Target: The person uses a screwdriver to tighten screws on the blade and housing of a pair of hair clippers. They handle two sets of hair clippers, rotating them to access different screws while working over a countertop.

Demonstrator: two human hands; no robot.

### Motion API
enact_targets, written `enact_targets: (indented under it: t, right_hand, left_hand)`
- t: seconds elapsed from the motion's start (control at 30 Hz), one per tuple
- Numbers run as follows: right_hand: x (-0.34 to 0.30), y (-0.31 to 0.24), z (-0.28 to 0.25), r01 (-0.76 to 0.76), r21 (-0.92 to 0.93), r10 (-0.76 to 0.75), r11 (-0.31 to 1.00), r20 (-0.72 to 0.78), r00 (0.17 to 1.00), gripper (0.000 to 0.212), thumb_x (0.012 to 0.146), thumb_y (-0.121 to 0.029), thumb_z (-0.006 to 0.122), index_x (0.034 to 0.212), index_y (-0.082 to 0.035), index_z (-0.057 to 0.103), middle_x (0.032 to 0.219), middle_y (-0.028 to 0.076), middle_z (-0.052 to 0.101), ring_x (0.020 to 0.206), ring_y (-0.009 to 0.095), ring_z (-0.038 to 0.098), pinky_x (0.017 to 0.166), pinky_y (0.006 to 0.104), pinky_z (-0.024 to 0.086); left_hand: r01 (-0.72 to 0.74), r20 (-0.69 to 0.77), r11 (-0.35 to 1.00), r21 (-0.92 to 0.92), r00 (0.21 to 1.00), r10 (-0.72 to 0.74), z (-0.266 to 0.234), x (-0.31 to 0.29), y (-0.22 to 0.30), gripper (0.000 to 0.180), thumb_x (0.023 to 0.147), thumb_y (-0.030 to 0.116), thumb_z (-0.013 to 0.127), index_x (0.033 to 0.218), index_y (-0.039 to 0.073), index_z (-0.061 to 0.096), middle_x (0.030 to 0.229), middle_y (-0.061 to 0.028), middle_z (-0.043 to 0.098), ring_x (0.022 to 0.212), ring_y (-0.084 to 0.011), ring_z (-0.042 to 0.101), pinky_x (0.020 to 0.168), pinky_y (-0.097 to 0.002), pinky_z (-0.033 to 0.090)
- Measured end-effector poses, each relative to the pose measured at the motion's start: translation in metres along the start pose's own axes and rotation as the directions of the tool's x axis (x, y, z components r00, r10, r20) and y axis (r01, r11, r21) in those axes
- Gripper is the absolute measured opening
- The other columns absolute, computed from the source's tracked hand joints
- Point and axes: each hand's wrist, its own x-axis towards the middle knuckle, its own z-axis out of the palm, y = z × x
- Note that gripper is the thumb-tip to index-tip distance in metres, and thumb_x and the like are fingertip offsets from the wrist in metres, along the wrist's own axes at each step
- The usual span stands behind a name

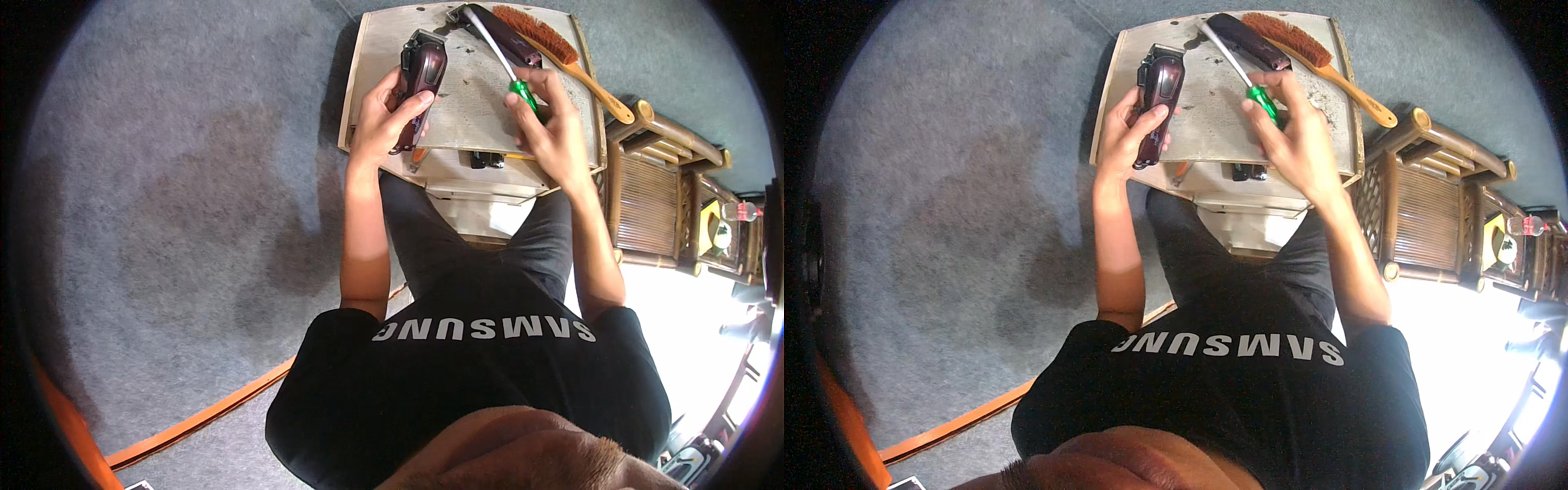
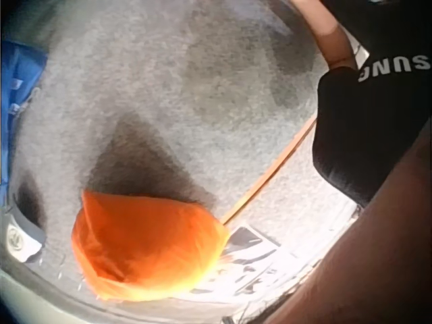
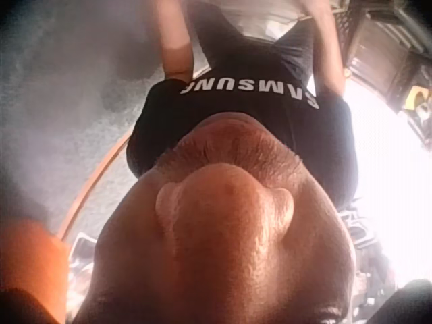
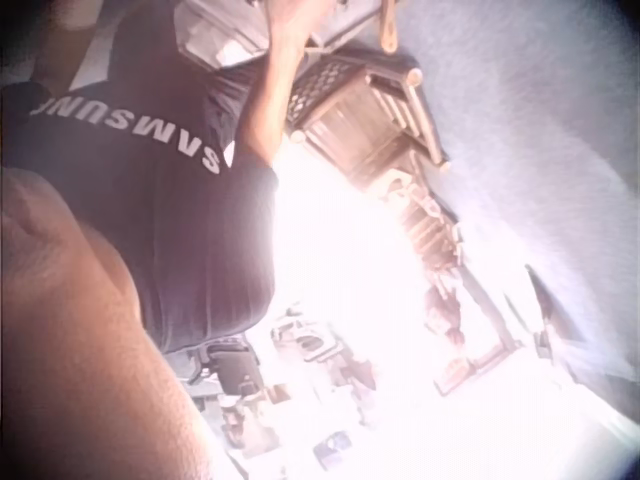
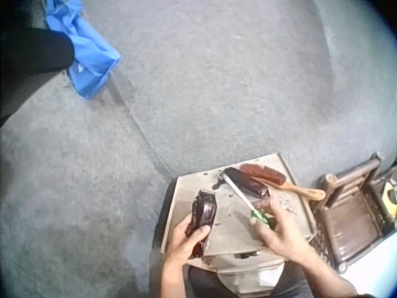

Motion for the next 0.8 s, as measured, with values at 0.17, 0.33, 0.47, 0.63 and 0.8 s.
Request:
enact_targets:
  t: [0.17,0.33,0.47,0.63,0.8]
  right_hand:
    - [-0.010,0.005,-0.038,-0.032,-0.147,0.047,0.989,0.098,0.994,0.032,0.095,-0.018,0.075,0.126,-0.008,0.071,0.091,0.005,0.074,0.062,0.005,0.061,0.058,0.0268,0.049]
    - [-0.010,0.008,-0.038,-0.019,-0.112,0.035,0.994,0.145,0.989,0.033,0.095,-0.018,0.076,0.126,-0.009,0.074,0.098,0.008,0.077,0.084,0.010,0.069,0.079,0.0285,0.055]
    - [-0.010,0.004,-0.037,-0.047,-0.129,0.065,0.991,0.142,0.988,0.033,0.094,-0.019,0.076,0.126,-0.009,0.074,0.106,0.011,0.078,0.100,0.013,0.069,0.091,0.0308,0.053]
    - [-0.010,0.003,-0.039,0.017,-0.150,0.009,0.989,0.169,0.986,0.034,0.095,-0.020,0.076,0.126,-0.008,0.074,0.107,0.012,0.078,0.099,0.014,0.071,0.090,0.0316,0.054]
    - [-0.009,0.006,-0.039,-0.009,-0.144,0.033,0.990,0.164,0.986,0.034,0.094,-0.020,0.076,0.127,-0.008,0.074,0.109,0.012,0.078,0.101,0.015,0.071,0.091,0.0319,0.055]
  left_hand:
    - [0.011,-0.009,0.999,0.049,1.000,-0.010,0.003,-0.002,0.002,0.037,0.095,0.021,0.073,0.123,0.000,0.062,0.098,-0.0092,0.073,0.063,-0.0092,0.064,0.056,-0.0241,0.051]
    - [0.021,-0.005,0.996,0.082,1.000,-0.021,0.005,-0.001,0.001,0.036,0.094,0.020,0.074,0.122,0.001,0.063,0.097,-0.0081,0.073,0.064,-0.0084,0.063,0.056,-0.0241,0.051]
    - [-0.024,0.016,0.996,0.090,1.000,0.022,0.005,0.002,-0.001,0.039,0.093,0.019,0.076,0.125,0.000,0.063,0.096,-0.0078,0.073,0.065,-0.0080,0.063,0.056,-0.0239,0.051]
    - [-0.026,0.012,0.994,0.107,1.000,0.025,0.004,0.001,-0.004,0.041,0.092,0.019,0.077,0.126,0.000,0.063,0.096,-0.0076,0.073,0.065,-0.0079,0.062,0.057,-0.0237,0.051]
    - [0.025,0.013,0.998,0.058,1.000,-0.026,0.008,0.000,0.003,0.049,0.091,0.010,0.079,0.135,-0.003,0.061,0.088,-0.0002,0.065,0.072,-0.0057,0.058,0.062,-0.0230,0.046]
